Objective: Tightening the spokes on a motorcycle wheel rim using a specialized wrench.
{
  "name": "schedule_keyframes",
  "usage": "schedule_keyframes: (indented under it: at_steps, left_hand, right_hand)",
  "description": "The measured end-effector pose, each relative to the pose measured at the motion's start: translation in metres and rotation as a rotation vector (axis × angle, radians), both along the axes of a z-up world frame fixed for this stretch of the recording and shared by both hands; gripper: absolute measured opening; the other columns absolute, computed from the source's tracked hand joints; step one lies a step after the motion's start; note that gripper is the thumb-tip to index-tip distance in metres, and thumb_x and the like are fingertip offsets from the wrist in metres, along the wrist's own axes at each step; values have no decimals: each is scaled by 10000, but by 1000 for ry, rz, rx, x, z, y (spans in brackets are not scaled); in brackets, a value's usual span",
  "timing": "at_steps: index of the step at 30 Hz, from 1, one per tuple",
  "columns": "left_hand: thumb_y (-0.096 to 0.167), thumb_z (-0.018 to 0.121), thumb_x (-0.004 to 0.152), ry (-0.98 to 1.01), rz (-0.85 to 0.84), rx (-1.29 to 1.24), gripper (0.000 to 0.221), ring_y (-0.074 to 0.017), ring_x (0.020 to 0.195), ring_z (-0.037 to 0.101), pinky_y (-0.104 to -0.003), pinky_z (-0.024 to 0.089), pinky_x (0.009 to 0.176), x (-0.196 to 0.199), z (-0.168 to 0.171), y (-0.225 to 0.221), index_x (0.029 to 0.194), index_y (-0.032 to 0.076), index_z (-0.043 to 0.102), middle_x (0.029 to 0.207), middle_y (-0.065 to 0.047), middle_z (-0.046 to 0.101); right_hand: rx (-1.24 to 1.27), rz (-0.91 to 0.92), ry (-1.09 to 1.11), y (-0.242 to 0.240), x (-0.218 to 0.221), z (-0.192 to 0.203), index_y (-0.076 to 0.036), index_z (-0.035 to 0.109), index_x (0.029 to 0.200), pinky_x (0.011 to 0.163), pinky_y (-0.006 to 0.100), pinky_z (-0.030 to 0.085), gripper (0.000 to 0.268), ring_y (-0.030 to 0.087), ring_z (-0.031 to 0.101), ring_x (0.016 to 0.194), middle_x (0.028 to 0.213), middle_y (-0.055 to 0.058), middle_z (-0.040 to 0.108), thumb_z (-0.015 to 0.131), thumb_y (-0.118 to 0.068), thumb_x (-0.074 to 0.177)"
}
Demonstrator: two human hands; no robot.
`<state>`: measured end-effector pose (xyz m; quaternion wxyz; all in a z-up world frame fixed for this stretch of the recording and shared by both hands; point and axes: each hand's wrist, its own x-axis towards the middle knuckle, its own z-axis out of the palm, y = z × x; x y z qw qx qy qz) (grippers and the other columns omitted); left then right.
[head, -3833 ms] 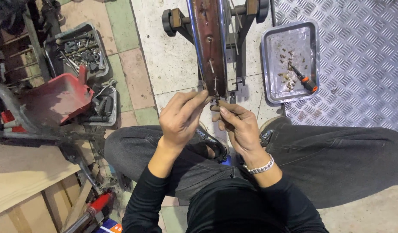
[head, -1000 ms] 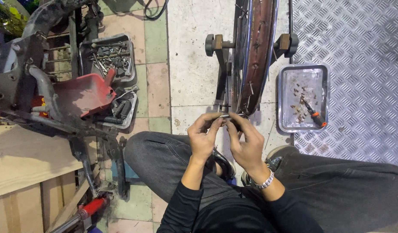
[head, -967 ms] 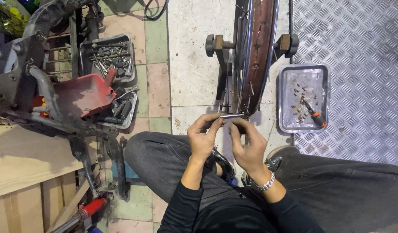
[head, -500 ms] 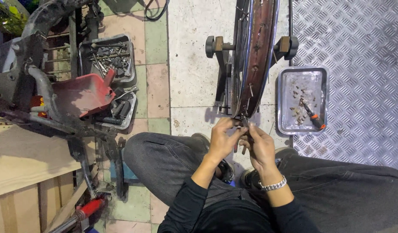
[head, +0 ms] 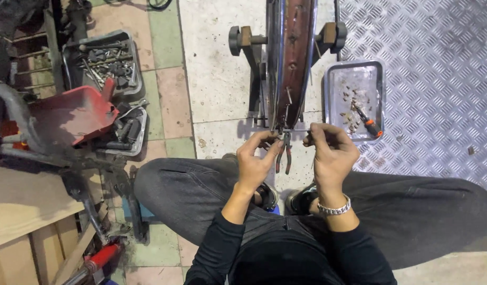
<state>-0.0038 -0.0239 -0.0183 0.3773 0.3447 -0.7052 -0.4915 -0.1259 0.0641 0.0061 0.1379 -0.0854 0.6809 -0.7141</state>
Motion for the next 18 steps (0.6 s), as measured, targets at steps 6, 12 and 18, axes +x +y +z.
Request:
schedule_keyframes:
  at_steps: [6,12,18]
  left_hand:
    - [77,852,832,63,58,-120,184,-260,781,761,-337,602,661,-8,-5,5,999,91,775,870,-84,784]
    - [74,858,821,70,93,-188,137,-250,790,767,-348,600,701,-13,-3,5,931,127,794,866,-49,794]
    - [48,845,830,100,94,-201,117,-277,760,758,-365,592,678,-14,-4,3,912,112,793,825,-68,783]
  right_hand:
    - [-49,-16,-200,6,5,-6,85,681,946,549,339,621,210,264,715,590,710,218,658,792,-94,955]
    - [-117,-49,-445,13,12,-38,38,658,908,559,316,648,219,238,731,602,768,211,691,784,-138,945]
    - [-193,-18,-600,19,17,-65,16,653,904,558,314,645,198,264,743,625,801,239,700,773,-137,943]
